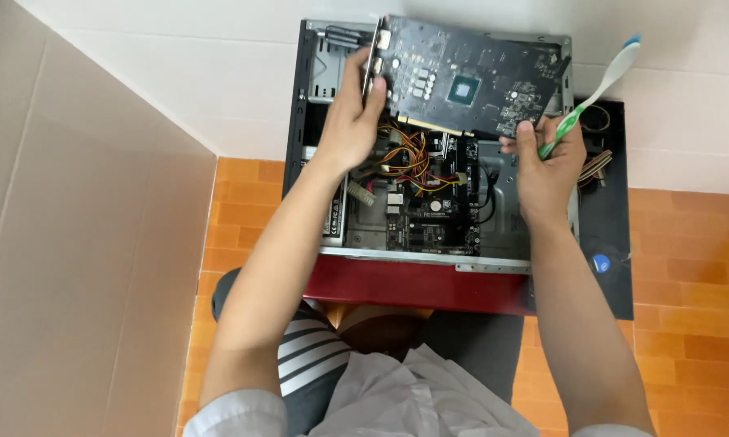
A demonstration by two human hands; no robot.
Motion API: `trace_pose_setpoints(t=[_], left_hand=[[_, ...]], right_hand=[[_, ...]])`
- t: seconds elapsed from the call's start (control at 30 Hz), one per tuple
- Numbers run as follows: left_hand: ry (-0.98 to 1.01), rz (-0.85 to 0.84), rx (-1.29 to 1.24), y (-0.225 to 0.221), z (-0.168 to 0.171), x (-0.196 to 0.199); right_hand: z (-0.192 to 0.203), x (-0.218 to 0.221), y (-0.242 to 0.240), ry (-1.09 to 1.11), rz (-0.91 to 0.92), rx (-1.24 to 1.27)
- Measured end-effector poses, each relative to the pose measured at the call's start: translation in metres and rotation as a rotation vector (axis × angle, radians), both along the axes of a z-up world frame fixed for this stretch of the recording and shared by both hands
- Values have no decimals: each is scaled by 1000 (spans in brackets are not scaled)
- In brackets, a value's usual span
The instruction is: Cleaning dust from a computer motherboard and graphics card using a toothbrush.
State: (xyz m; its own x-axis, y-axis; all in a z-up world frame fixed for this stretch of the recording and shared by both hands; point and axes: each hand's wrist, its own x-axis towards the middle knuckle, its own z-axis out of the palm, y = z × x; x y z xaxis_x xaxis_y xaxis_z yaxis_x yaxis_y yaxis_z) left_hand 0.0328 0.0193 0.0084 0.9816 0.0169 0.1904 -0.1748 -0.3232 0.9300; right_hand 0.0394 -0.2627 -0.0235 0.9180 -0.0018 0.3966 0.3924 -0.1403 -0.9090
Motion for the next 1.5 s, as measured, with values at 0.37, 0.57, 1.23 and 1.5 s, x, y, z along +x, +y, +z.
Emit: trace_pose_setpoints(t=[0.37,0.57,1.23,1.5], left_hand=[[-44,-105,-243,-3,-20,-6],[-102,50,-205,-1,-35,1],[-137,167,-167,-5,-41,0],[-69,155,-181,-8,-42,-3]], right_hand=[[-5,2,0,74,-73,35],[-22,7,-6,36,-74,-243],[0,-13,17,184,189,-522],[9,-19,20,229,233,-584]])
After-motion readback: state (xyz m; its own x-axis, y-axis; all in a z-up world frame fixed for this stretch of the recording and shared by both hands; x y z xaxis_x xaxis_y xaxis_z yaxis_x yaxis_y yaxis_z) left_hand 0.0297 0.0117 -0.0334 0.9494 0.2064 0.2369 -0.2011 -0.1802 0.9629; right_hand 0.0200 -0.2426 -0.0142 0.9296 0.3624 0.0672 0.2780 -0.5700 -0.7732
